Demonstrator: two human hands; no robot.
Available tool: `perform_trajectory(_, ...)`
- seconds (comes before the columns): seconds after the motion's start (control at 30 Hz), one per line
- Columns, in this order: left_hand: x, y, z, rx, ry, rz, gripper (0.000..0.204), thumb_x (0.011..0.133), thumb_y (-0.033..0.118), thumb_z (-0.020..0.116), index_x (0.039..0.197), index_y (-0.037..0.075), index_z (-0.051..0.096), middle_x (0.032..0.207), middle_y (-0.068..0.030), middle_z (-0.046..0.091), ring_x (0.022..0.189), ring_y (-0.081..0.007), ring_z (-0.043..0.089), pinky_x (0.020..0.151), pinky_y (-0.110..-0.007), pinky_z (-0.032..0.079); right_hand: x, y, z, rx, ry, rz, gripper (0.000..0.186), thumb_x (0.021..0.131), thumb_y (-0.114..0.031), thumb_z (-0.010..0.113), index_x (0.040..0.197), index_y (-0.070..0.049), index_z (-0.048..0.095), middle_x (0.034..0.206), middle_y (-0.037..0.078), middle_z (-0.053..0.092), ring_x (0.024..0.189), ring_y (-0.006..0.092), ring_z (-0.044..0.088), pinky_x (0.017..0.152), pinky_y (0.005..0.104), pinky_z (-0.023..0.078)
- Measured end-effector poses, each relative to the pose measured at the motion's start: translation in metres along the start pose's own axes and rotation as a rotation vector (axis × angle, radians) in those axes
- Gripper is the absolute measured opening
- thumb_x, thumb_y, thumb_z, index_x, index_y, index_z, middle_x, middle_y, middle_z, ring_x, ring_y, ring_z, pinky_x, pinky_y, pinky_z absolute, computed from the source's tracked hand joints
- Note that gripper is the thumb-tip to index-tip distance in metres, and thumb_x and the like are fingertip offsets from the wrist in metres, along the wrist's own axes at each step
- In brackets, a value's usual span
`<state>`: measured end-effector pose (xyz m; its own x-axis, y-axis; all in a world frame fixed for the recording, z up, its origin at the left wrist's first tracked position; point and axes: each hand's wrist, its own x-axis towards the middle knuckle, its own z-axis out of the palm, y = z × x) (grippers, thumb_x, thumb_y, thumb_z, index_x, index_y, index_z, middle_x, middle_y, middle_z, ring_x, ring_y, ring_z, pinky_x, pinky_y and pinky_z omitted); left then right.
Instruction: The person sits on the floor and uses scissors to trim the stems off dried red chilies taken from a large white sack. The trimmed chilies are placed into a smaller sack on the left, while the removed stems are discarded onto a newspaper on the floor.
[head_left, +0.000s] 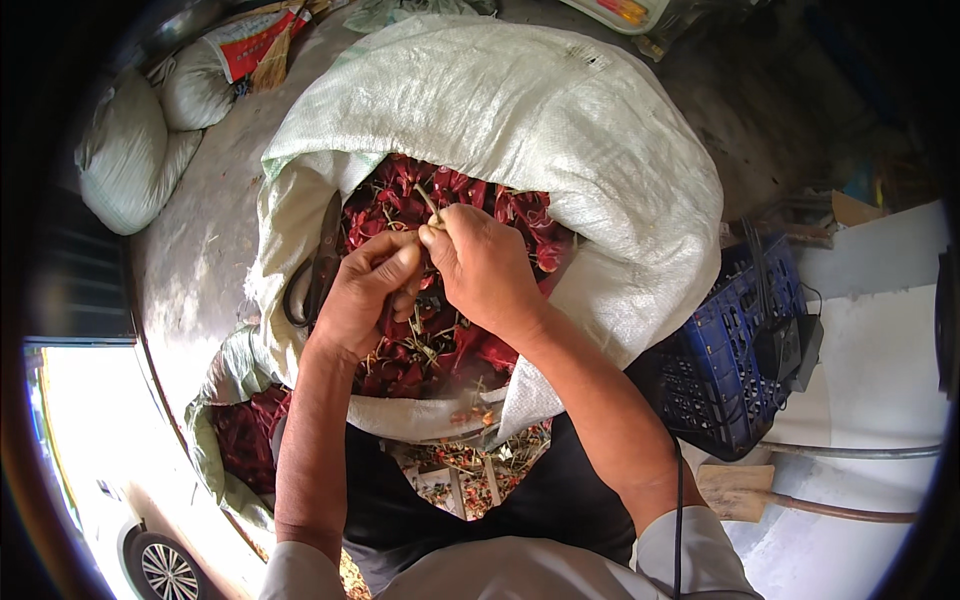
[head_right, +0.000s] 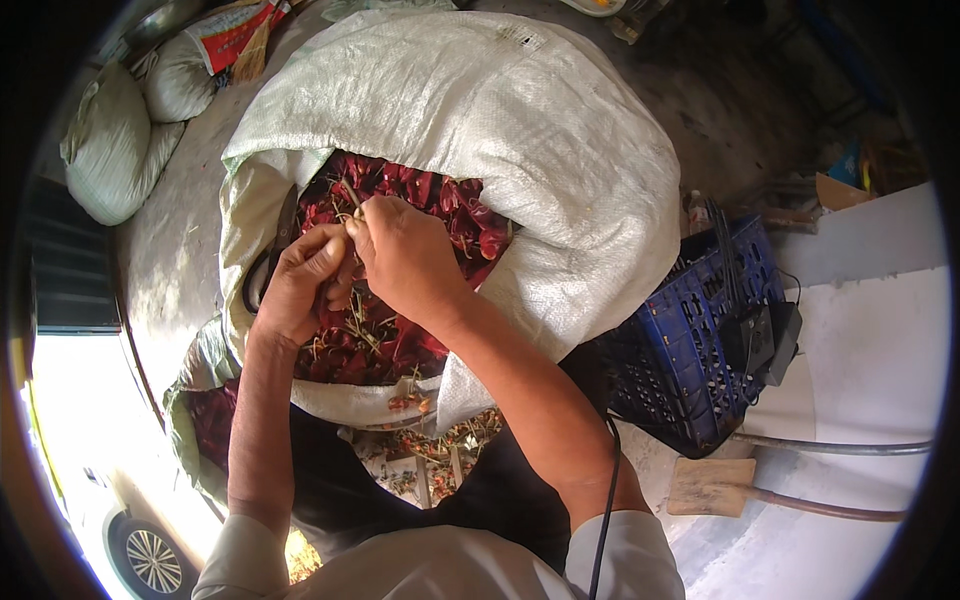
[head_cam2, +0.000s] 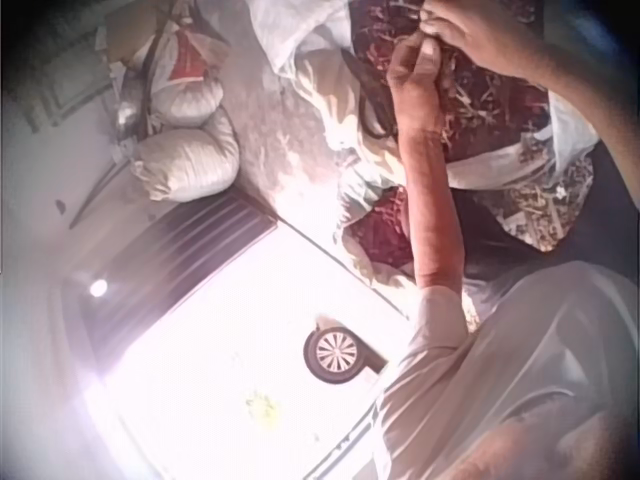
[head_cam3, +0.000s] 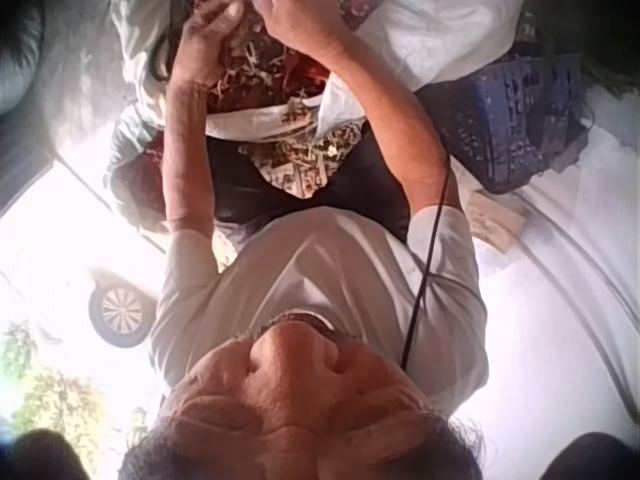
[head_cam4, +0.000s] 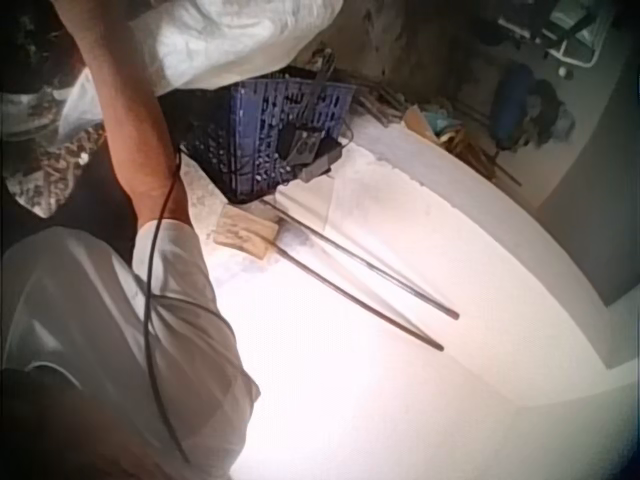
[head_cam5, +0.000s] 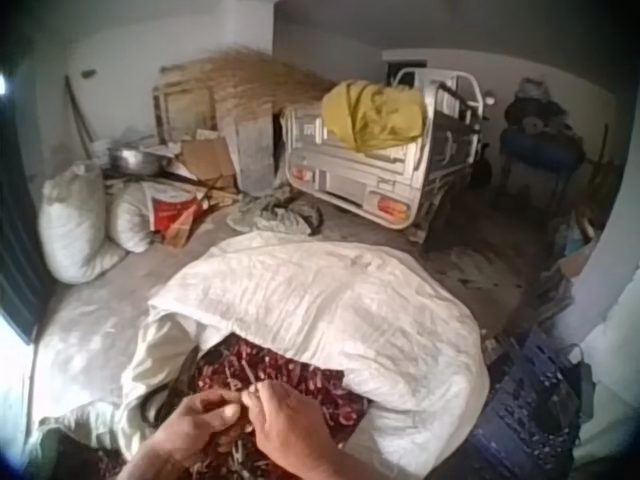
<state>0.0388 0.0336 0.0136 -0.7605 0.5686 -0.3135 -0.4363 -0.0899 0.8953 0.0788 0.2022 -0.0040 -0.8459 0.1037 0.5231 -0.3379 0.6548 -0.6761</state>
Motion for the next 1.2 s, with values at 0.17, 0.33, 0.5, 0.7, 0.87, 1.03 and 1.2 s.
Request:
perform_trajectory(0.17, 0.002, 0.0, -0.001, 0.287, 0.051, 0.073, 0.031, 0.099, 0.02, 0.062, 0.119, -0.004, 0.061, 0.081, -0.0027, 0.064, 0.058, -0.0054, 0.049, 0.052, -0.021, 0.04, 0.0, -0.001, 0.005, 0.374, -0.005, 0.303, 0.023, 0.099, -0.018, 0.058, 0.087, 0.002, 0.055, 0.073, 0.015, 0.061, 0.062, 0.0291, 0.066, 0.053, 0.0374, 0.052)
perform_trajectory(0.33, 0.002, -0.002, -0.005, 0.107, 0.102, 0.04, 0.03, 0.099, 0.016, 0.06, 0.122, -0.003, 0.06, 0.085, -0.0049, 0.067, 0.059, -0.0062, 0.052, 0.054, -0.021, 0.042, 0.012, 0.005, -0.019, 0.783, -0.214, 0.542, 0.029, 0.097, -0.027, 0.066, 0.094, 0.001, 0.064, 0.078, 0.005, 0.065, 0.059, 0.0109, 0.062, 0.053, 0.0254, 0.053)
perform_trajectory(0.5, 0.004, -0.001, -0.007, -0.024, 0.161, 0.113, 0.027, 0.099, 0.013, 0.058, 0.124, 0.002, 0.06, 0.084, -0.0045, 0.066, 0.063, -0.0069, 0.055, 0.056, -0.021, 0.044, 0.004, -0.011, -0.031, 0.603, -0.769, 0.418, 0.028, 0.092, -0.032, 0.074, 0.092, -0.004, 0.07, 0.068, 0.002, 0.065, 0.058, 0.0072, 0.058, 0.052, 0.0253, 0.047)
perform_trajectory(0.7, 0.005, -0.007, -0.013, 0.139, 0.151, 0.098, 0.024, 0.099, 0.012, 0.059, 0.12, 0.001, 0.061, 0.078, 0.0012, 0.06, 0.062, -0.0053, 0.051, 0.054, -0.021, 0.041, 0.004, -0.001, -0.007, 0.335, -0.295, 0.41, 0.027, 0.094, -0.028, 0.072, 0.094, -0.001, 0.067, 0.064, 0.002, 0.063, 0.053, 0.007, 0.058, 0.049, 0.0268, 0.046)
perform_trajectory(0.87, 0.004, -0.008, -0.006, 0.25, 0.186, 0.189, 0.019, 0.098, 0.013, 0.062, 0.113, 0.002, 0.065, 0.073, 0.0031, 0.058, 0.06, -0.0044, 0.049, 0.054, -0.021, 0.04, 0.004, -0.003, 0.0, 0.555, -0.281, 0.538, 0.024, 0.096, -0.022, 0.067, 0.099, 0.002, 0.064, 0.075, 0.004, 0.065, 0.058, 0.0092, 0.061, 0.049, 0.0257, 0.05)
perform_trajectory(1.03, 0.005, -0.014, -0.009, 0.25, 0.208, 0.188, 0.014, 0.098, 0.014, 0.062, 0.107, 0.003, 0.066, 0.07, 0.0033, 0.057, 0.058, -0.0041, 0.047, 0.052, -0.021, 0.038, 0.007, -0.01, -0.007, 0.596, -0.341, 0.663, 0.017, 0.095, -0.016, 0.066, 0.098, 0.001, 0.063, 0.081, 0.004, 0.064, 0.064, 0.0096, 0.062, 0.051, 0.0257, 0.053)
perform_trajectory(1.2, 0.005, -0.008, -0.009, 0.047, 0.142, 0.089, 0.014, 0.1, 0.017, 0.059, 0.096, 0.004, 0.064, 0.068, 0.0017, 0.056, 0.055, -0.0058, 0.048, 0.05, -0.022, 0.037, 0.005, -0.006, -0.007, 0.62, -0.341, 0.618, 0.017, 0.094, -0.017, 0.067, 0.096, -0.001, 0.064, 0.076, 0.002, 0.063, 0.063, 0.008, 0.061, 0.05, 0.0245, 0.052)
